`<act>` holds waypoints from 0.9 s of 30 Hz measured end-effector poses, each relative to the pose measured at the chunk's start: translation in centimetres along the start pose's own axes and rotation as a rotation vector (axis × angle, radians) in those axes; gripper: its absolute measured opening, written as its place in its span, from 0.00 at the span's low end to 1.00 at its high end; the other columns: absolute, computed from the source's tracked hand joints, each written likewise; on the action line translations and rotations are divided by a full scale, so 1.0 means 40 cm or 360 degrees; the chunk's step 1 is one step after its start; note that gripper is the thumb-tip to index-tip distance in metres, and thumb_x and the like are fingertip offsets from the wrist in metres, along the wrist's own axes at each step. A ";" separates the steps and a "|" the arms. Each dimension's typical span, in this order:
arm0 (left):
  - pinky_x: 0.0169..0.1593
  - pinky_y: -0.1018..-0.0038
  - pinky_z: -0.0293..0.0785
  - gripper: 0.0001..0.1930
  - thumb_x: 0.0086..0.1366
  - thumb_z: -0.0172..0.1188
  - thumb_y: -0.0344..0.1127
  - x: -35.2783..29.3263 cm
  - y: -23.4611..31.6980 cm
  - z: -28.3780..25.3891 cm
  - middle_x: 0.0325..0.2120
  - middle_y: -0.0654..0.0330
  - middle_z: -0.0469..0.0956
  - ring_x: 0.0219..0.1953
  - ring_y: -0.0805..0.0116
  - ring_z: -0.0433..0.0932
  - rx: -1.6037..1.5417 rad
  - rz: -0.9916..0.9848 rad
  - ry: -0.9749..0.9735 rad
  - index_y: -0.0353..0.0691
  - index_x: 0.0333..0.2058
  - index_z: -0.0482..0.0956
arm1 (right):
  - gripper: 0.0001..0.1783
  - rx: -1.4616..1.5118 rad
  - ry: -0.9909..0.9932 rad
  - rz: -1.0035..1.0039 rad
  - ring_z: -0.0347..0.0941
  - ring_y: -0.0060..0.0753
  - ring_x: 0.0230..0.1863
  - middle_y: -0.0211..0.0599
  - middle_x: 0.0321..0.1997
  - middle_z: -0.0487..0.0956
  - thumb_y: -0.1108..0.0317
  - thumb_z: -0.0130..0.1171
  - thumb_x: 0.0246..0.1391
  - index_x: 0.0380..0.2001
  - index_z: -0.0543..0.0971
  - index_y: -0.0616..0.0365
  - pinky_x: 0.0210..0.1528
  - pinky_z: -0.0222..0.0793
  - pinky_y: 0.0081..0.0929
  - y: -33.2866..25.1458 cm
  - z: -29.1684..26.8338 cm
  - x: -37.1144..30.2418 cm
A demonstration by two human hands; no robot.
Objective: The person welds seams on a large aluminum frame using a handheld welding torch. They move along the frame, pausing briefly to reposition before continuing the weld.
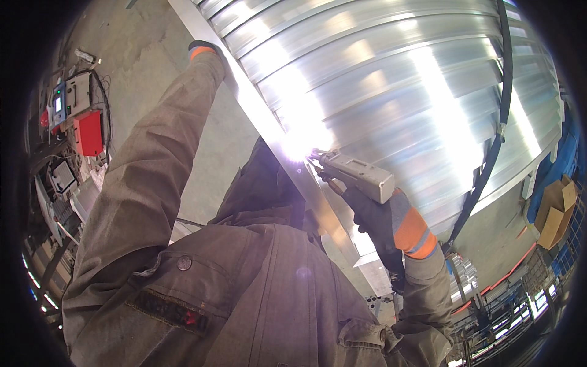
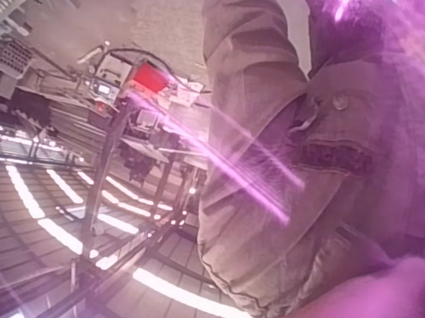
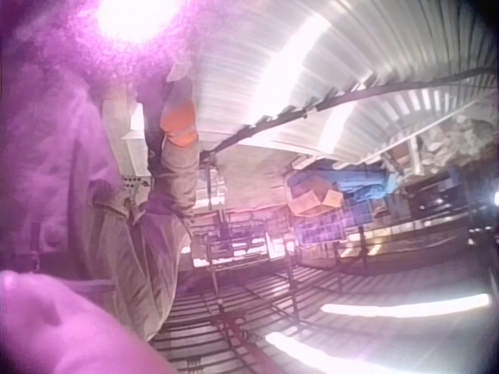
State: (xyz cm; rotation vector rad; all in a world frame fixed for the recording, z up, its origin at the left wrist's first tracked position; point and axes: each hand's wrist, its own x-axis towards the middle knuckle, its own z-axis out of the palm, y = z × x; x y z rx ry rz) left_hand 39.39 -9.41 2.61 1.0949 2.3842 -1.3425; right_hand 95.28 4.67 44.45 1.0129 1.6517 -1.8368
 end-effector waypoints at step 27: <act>0.54 0.59 0.81 0.14 0.73 0.63 0.35 0.009 -0.012 -0.002 0.52 0.63 0.88 0.55 0.61 0.86 -0.0003 0.0036 -0.0054 0.51 0.54 0.90 | 0.19 -0.0365 -0.0091 -0.0409 0.79 0.24 0.24 0.32 0.27 0.79 0.56 0.61 0.74 0.52 0.79 0.64 0.25 0.77 0.28 0.027 -0.003 -0.026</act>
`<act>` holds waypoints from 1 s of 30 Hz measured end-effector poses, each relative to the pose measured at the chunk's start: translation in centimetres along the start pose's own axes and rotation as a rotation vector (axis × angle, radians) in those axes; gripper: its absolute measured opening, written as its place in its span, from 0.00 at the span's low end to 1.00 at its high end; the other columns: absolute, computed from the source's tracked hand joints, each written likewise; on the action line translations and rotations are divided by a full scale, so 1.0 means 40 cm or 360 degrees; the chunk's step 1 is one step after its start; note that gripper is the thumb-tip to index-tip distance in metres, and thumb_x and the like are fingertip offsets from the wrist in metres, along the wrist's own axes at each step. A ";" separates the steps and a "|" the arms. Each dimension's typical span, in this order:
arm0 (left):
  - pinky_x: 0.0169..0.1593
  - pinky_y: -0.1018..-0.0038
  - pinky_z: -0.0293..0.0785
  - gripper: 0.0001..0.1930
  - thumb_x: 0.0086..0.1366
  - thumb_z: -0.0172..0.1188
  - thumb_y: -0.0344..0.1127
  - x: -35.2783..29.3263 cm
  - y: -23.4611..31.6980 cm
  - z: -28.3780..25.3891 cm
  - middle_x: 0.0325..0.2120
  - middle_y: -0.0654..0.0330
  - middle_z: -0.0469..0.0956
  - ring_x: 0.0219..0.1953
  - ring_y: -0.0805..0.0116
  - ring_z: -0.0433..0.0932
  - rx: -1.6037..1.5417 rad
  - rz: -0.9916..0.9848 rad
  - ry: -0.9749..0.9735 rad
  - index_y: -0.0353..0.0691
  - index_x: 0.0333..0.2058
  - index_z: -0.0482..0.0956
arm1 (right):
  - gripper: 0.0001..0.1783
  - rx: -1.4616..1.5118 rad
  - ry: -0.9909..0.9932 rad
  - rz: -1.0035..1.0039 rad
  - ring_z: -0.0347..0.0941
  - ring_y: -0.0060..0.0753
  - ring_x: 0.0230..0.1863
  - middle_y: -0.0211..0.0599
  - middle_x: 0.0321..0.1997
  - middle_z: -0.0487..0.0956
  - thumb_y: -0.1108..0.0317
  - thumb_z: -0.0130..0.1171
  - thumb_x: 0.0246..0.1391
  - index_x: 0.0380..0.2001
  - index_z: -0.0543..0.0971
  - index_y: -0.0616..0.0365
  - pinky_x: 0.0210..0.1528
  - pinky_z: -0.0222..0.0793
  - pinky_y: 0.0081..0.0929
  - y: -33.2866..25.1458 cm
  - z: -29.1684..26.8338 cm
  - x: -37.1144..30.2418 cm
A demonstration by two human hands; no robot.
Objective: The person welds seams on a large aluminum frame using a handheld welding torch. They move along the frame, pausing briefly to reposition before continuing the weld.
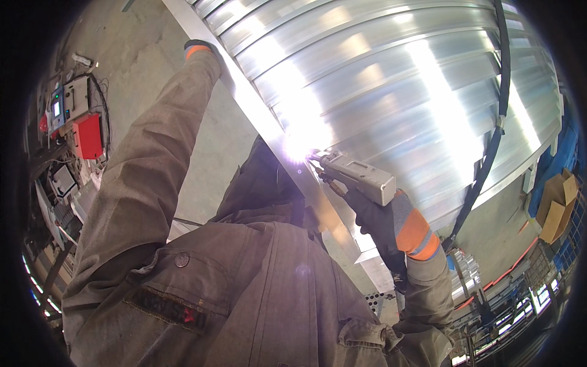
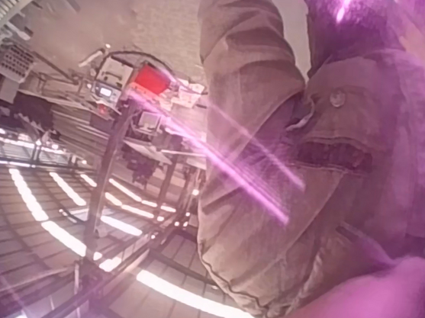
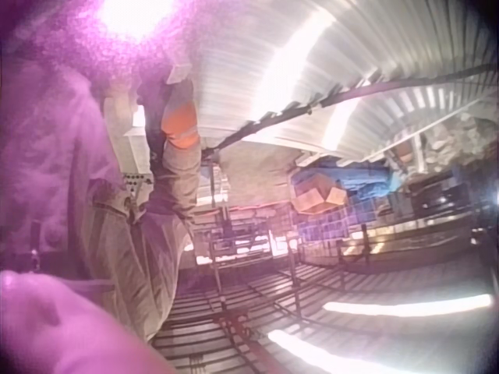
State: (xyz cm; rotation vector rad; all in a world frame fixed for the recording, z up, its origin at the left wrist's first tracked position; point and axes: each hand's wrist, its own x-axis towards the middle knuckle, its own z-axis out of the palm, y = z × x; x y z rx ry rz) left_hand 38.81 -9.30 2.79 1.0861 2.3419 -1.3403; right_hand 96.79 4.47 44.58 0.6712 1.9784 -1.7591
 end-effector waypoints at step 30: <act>0.54 0.58 0.81 0.13 0.72 0.65 0.37 -0.012 -0.033 -0.014 0.52 0.64 0.88 0.55 0.61 0.86 0.0113 0.0028 0.0023 0.51 0.53 0.90 | 0.19 0.0092 0.0042 0.0197 0.81 0.27 0.28 0.35 0.31 0.81 0.60 0.59 0.72 0.58 0.79 0.59 0.28 0.78 0.30 0.032 0.019 -0.074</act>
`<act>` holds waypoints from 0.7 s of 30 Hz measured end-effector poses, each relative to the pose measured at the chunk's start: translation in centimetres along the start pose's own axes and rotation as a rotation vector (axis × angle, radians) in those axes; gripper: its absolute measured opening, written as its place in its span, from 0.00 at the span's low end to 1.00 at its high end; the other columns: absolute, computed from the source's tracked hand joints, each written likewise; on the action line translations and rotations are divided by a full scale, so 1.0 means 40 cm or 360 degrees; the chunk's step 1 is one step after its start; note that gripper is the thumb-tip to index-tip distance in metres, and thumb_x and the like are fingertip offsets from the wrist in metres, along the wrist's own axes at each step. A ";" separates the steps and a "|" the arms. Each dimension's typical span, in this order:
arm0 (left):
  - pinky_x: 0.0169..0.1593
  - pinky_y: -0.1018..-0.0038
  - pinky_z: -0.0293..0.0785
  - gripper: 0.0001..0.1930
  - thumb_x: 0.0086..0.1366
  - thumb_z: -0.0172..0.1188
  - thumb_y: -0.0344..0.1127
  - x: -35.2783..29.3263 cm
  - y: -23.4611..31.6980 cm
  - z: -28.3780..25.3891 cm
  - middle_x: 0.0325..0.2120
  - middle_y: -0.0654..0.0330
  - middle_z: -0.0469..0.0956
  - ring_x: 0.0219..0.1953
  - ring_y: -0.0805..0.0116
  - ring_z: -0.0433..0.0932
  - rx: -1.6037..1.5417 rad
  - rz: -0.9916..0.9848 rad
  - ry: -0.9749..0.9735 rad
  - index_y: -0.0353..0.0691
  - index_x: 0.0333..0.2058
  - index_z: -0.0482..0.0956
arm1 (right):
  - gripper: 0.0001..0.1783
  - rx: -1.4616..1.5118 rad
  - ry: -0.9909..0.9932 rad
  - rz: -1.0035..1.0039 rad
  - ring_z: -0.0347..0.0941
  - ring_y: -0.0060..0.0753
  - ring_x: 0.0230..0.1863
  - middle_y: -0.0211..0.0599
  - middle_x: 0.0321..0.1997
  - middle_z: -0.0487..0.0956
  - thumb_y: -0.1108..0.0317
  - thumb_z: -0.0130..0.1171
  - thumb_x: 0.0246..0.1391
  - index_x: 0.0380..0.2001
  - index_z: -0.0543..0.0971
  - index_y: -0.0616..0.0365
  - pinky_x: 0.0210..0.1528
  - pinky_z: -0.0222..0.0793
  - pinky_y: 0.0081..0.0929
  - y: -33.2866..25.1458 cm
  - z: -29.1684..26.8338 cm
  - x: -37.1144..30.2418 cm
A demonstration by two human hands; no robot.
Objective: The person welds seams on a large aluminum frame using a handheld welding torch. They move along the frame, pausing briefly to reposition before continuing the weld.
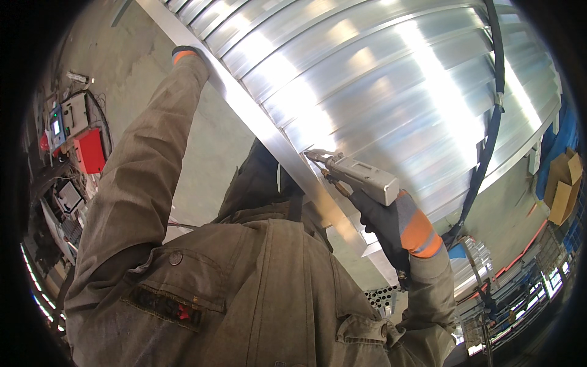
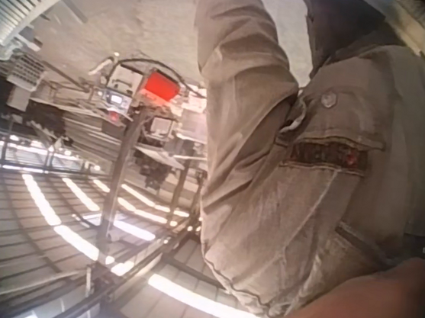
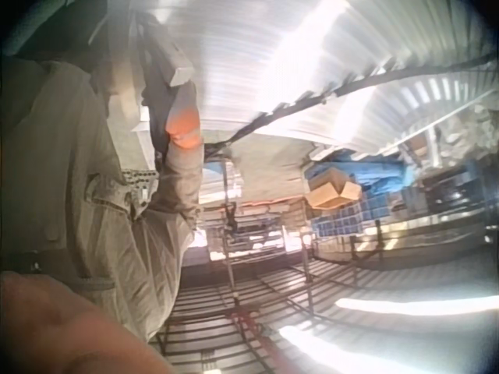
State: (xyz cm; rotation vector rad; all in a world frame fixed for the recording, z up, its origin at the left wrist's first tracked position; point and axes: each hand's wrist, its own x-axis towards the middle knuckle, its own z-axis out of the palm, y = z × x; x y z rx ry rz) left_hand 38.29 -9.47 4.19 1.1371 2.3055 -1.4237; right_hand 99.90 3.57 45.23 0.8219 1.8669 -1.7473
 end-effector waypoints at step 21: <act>0.56 0.58 0.80 0.13 0.72 0.65 0.39 0.027 -0.006 0.008 0.52 0.64 0.89 0.56 0.61 0.86 -0.0009 -0.0034 -0.0037 0.51 0.52 0.91 | 0.23 0.0357 0.0030 0.0335 0.80 0.24 0.25 0.33 0.27 0.81 0.55 0.61 0.72 0.59 0.79 0.64 0.26 0.77 0.28 -0.016 0.004 0.039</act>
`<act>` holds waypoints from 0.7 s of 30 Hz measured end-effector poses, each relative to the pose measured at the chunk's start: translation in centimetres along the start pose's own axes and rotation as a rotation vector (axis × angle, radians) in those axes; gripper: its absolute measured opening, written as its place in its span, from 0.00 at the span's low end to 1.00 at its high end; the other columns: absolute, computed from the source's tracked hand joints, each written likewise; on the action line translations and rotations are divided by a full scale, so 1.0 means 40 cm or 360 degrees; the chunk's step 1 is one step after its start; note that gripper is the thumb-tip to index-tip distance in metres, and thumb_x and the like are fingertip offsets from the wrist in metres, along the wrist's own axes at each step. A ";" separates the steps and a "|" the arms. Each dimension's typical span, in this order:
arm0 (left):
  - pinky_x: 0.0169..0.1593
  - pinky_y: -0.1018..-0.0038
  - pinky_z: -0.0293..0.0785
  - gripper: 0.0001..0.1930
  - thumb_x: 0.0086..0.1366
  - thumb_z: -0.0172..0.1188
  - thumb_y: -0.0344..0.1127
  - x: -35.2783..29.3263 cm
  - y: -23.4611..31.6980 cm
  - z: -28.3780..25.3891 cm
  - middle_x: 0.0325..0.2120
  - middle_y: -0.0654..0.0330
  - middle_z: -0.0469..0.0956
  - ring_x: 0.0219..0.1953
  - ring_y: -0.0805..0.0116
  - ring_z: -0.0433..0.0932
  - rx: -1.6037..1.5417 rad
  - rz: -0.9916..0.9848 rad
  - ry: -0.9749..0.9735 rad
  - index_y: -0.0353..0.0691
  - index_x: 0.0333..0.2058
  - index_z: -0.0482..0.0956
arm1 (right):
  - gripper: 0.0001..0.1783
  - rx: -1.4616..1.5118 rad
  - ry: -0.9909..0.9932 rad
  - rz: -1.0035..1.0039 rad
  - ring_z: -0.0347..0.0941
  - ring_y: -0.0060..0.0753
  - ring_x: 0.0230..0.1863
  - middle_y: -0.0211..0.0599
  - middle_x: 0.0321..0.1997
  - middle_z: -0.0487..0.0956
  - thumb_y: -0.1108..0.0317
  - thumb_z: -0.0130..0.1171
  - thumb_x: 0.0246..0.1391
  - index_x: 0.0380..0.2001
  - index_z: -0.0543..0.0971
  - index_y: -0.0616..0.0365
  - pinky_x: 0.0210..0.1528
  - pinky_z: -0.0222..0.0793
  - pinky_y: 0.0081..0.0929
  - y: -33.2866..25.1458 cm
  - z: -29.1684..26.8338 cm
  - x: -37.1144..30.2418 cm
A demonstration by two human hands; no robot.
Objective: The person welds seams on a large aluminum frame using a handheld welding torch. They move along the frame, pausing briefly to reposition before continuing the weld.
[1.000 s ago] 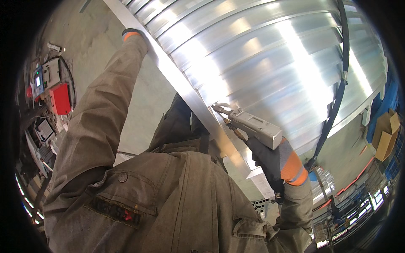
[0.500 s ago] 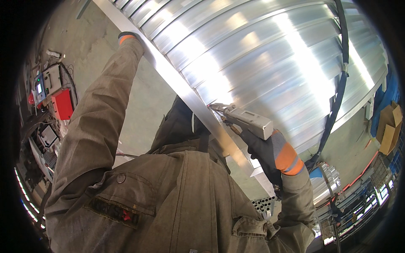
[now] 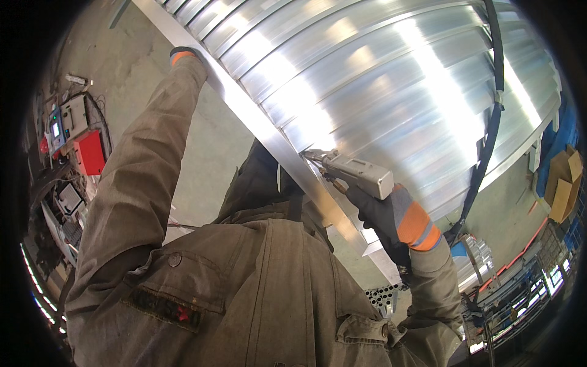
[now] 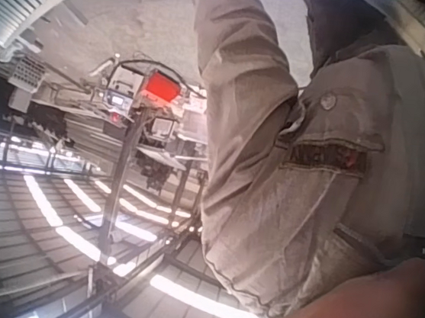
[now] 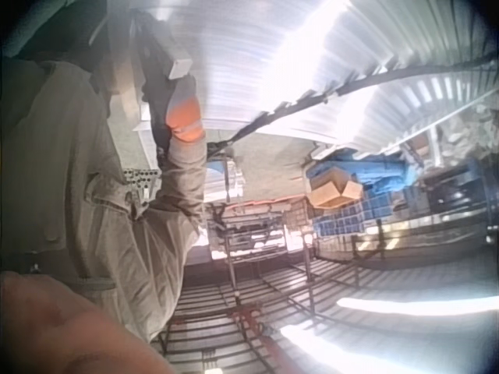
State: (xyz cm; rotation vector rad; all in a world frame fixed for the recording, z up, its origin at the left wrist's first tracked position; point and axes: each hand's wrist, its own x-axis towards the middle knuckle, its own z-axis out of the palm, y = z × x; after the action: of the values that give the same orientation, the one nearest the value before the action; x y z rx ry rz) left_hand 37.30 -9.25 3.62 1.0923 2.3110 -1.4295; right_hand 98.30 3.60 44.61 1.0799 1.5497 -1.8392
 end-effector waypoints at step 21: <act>0.54 0.59 0.80 0.12 0.72 0.66 0.39 -0.055 -0.019 -0.039 0.50 0.64 0.89 0.54 0.62 0.86 0.0044 0.0073 0.0033 0.51 0.51 0.91 | 0.28 0.0013 0.0001 0.0169 0.79 0.22 0.27 0.29 0.28 0.79 0.50 0.64 0.71 0.61 0.79 0.61 0.26 0.76 0.26 -0.007 -0.009 -0.002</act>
State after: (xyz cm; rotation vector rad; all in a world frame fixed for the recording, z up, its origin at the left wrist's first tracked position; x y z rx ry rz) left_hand 38.64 -9.17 6.08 1.1655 2.2714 -1.4444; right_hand 98.22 3.99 44.82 1.1442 1.4576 -1.7758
